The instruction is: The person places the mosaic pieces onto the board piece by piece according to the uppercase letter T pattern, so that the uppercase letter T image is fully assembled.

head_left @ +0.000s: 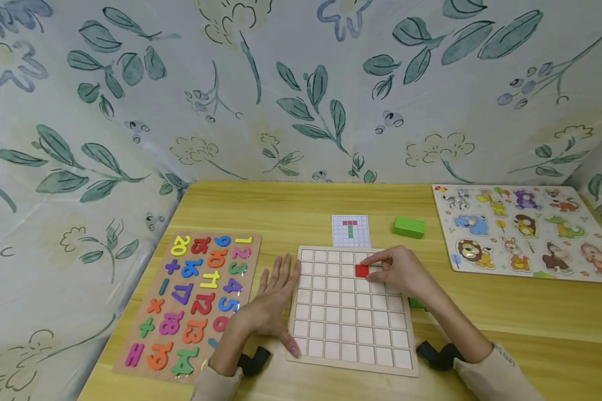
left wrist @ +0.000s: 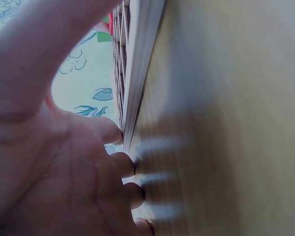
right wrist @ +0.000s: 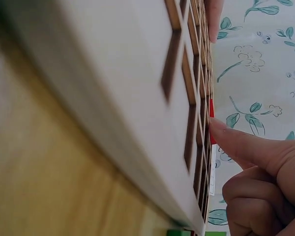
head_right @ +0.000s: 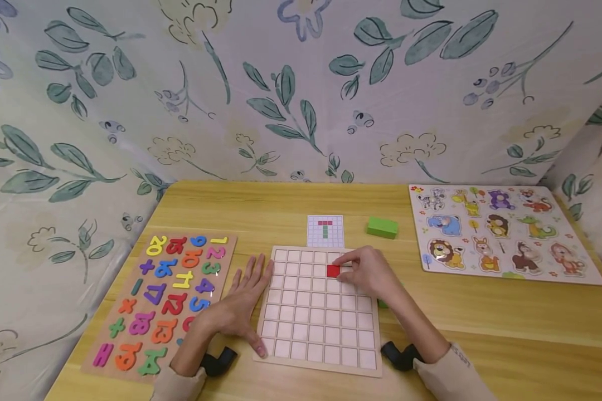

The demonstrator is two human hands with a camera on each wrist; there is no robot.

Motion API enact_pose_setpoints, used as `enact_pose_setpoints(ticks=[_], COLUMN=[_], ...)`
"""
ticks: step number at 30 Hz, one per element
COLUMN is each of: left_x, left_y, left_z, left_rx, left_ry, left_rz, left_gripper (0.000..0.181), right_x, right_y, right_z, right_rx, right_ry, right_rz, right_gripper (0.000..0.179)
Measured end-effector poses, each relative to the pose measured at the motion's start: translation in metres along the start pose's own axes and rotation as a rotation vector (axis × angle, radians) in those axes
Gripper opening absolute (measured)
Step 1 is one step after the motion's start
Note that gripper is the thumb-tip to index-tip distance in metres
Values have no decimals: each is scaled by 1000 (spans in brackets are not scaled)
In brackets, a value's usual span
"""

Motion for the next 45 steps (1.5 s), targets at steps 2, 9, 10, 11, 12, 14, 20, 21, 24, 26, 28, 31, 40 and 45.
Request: enact_pose_setpoints(ticks=[2, 9, 10, 11, 12, 14, 20, 21, 24, 26, 28, 31, 40, 45], left_x=[0, 0, 0, 0, 0, 0, -1, 0, 0, 0, 0, 1, 1, 0], left_y=[0, 0, 0, 0, 0, 0, 1, 1, 0, 0, 0, 0, -1, 0], left_z=[0, 0, 0, 0, 0, 0, 0, 0, 0, 0, 0, 0, 0, 0], left_rx=[0, 2, 3, 3, 3, 2, 2, 2, 5, 8, 9, 10, 3, 2], left_ry=[2, 4, 3, 2, 2, 2, 3, 2, 3, 5, 7, 6, -5, 0], left_rz=[-1, -3, -3, -2, -1, -1, 3, 2, 2, 3, 3, 4, 0, -4], left_gripper=[166, 166, 167, 167, 167, 167, 167, 167, 167, 166, 166, 166, 166, 166], right_x=[0, 0, 0, 1, 2, 5, 21, 24, 34, 40, 45, 51, 57, 56], right_y=[1, 3, 2, 2, 1, -2, -13, -15, -21, -25, -28, -32, -32, -30], right_z=[-1, -5, -5, -5, -5, -7, -18, -21, -27, -31, -36, -43, -55, -58], right_rx=[-22, -69, -73, -72, -79, -83, -80, -78, -81, -98, -117, -133, -97, -110], right_ry=[17, 83, 92, 103, 114, 131, 129, 126, 110, 96, 70, 36, 21, 26], right_rz=[6, 43, 50, 57, 59, 54, 3, -5, -39, -61, -80, -96, -107, -97], right_gripper=[28, 33, 34, 34, 34, 34, 37, 37, 39, 40, 42, 43, 37, 35])
Point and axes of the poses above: each hand's wrist, its own y-axis towards the middle knuckle, its own x-axis out of the back of the hand, z = x × y, the point moved 1 cm from there along y, towards the middle knuckle, and after that the axes turned 5 degrees about -z, right-handed, at the moved point
